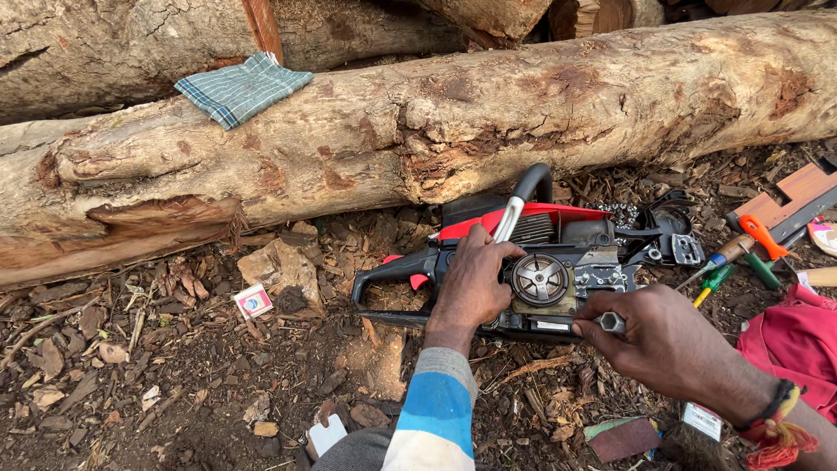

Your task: The person uses a wrench to tighten a bolt on the clutch assembly of a chainsaw. They hold the clutch with one hand and turn the wrench with the other to secure the component.

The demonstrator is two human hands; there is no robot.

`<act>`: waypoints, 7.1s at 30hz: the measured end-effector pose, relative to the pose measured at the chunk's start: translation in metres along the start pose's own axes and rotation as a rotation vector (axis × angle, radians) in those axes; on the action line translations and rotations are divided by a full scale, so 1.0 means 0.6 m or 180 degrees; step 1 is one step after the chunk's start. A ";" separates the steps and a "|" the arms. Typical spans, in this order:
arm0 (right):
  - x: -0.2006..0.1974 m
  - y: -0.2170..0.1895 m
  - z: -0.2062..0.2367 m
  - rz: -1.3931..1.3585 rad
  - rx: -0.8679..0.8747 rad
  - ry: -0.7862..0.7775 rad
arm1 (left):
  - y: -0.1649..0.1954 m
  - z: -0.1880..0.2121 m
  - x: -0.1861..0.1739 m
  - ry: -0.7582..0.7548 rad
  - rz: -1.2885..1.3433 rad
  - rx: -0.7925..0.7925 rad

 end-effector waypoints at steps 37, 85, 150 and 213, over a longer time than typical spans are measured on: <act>0.064 0.340 0.200 -0.6014 0.0255 0.2287 | -0.030 -0.036 0.047 -0.0536 0.3428 -0.0565; 0.140 0.410 0.248 -0.1298 0.2425 0.1039 | 0.155 0.112 0.099 -0.0729 0.1383 0.1045; 0.040 0.453 0.193 0.0012 0.1722 0.0942 | 0.139 0.150 0.284 -0.2226 0.4526 -0.1084; 0.065 0.291 0.195 -0.3481 0.1205 0.2043 | 0.136 0.110 0.222 -0.1904 0.3944 -0.0635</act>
Point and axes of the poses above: each hand's wrist, its own z-axis away from the middle knuckle, its own x-axis out of the palm, y = z × x, the point moved 10 cm from there along -z, towards the middle knuckle, and after that the axes turned 11 degrees about -x, right-handed, at the moved point
